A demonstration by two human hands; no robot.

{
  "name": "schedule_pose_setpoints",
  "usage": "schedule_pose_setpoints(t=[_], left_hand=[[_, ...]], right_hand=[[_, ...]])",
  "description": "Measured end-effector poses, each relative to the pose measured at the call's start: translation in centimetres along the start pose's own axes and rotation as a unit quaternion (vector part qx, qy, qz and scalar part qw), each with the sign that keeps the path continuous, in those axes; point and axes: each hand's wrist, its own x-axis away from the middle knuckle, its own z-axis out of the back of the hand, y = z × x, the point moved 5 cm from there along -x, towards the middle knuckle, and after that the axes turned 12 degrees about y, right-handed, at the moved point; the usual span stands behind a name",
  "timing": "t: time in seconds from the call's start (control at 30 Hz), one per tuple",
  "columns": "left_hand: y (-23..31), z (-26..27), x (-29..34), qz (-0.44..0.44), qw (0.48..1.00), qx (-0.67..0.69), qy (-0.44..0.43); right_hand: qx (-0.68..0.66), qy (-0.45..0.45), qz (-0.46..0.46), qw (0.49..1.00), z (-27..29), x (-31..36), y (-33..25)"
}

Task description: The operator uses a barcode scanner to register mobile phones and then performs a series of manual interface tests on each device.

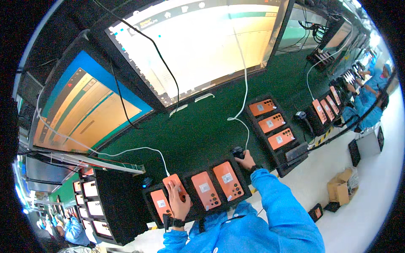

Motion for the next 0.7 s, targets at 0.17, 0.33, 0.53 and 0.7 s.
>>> schedule_pose_setpoints(t=[0.17,0.33,0.53,0.7], left_hand=[[-0.6,0.3,0.9,-0.014,0.999,0.033,0.015],[-1.4,0.2,1.4,-0.022,1.0,0.014,0.009],[-1.0,0.2,1.1,-0.024,1.0,-0.009,0.007],[-0.8,0.2,1.3,-0.044,0.996,-0.073,-0.012]], right_hand=[[-0.282,-0.048,-0.112,0.952,6.0,2.8,-9.7],[-0.38,-0.129,-0.101,0.91,9.1,11.0,-17.6],[-0.307,-0.169,-0.116,0.929,6.1,19.1,-19.7],[-0.301,-0.182,-0.131,0.927,3.9,21.8,-19.6]])
